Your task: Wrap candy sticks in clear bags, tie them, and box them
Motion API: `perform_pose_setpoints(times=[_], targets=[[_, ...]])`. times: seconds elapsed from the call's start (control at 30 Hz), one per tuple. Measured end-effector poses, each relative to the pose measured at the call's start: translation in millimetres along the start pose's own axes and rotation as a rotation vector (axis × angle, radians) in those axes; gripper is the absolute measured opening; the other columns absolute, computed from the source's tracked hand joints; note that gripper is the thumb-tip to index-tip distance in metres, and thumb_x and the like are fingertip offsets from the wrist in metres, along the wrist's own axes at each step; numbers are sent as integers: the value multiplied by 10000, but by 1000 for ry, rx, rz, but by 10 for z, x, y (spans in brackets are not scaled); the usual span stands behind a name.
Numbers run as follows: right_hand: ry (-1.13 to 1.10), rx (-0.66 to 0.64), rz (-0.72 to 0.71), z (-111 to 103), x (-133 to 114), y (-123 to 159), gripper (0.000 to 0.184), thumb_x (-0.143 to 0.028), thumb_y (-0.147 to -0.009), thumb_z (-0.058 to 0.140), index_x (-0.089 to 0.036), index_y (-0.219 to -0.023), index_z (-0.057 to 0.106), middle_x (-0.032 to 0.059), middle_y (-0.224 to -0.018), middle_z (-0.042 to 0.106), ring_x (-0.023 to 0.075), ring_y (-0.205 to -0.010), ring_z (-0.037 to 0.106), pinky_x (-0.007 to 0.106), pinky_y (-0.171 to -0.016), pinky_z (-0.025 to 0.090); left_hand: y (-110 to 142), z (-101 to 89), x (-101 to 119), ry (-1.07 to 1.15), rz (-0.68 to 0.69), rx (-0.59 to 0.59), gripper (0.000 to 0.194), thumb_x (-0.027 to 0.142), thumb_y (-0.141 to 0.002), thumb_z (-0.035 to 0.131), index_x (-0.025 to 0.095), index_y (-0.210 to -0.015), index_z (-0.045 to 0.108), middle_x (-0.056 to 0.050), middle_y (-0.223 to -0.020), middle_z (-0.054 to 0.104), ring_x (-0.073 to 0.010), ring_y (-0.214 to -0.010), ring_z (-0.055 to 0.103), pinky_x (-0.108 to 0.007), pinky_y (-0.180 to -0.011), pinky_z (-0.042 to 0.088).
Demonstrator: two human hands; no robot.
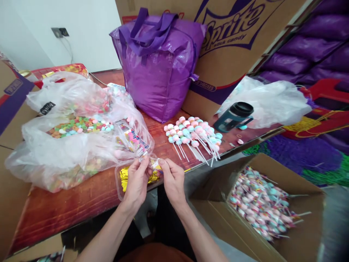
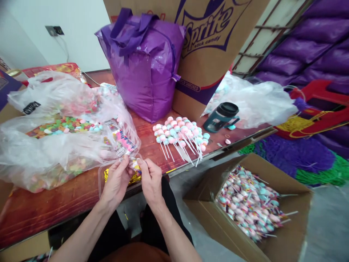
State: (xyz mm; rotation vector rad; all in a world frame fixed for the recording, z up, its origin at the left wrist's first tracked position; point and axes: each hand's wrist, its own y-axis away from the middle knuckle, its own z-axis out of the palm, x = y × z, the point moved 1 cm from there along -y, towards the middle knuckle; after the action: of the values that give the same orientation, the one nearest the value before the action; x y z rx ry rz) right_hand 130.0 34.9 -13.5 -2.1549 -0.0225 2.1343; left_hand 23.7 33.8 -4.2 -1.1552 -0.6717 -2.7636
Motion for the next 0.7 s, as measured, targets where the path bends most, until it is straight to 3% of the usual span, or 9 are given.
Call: perform_pose_setpoints(times=[0.23,0.4,0.5,0.6,0.7], targets=[[100,-148,7,-170,41,-76,258,-386,-938,568,-182,-783,602,-27,-691,522,116,-636,465,231,-587,376,-94,-65,129,9,-3,96,378,235,-478,969,119,-670,665,32,-647,630,-23,-489,484,-134,-468,414],[179,-68,-6,-143,66,-145,435,-449,-960,527,-200,-613,444,-54,-583,386,100,-566,359,239,-537,307,-113,-6,70,64,52,129,432,255,-463,978,130,-658,615,77,-575,540,-7,-460,419,-123,-439,359],[231,-12,-25,-164,54,-245,489,-493,-981,483,-205,-588,438,-46,-549,420,109,-540,391,249,-534,313,-152,15,74,85,90,164,445,292,-480,975,138,-667,602,79,-592,538,-11,-475,425,-133,-446,361],[515,154,-136,-293,68,-438,426,-456,-988,491,-197,-655,551,-2,-603,549,146,-587,481,275,-609,361,-222,-15,135,105,110,201,451,287,-467,979,144,-704,623,69,-649,584,-16,-505,453,-142,-463,370],[943,299,-256,-439,161,-660,210,-353,-925,596,-175,-820,634,95,-824,661,218,-757,556,315,-695,376,-284,-59,197,128,103,232,414,256,-507,968,143,-715,629,62,-669,605,-19,-525,484,-145,-475,381]])
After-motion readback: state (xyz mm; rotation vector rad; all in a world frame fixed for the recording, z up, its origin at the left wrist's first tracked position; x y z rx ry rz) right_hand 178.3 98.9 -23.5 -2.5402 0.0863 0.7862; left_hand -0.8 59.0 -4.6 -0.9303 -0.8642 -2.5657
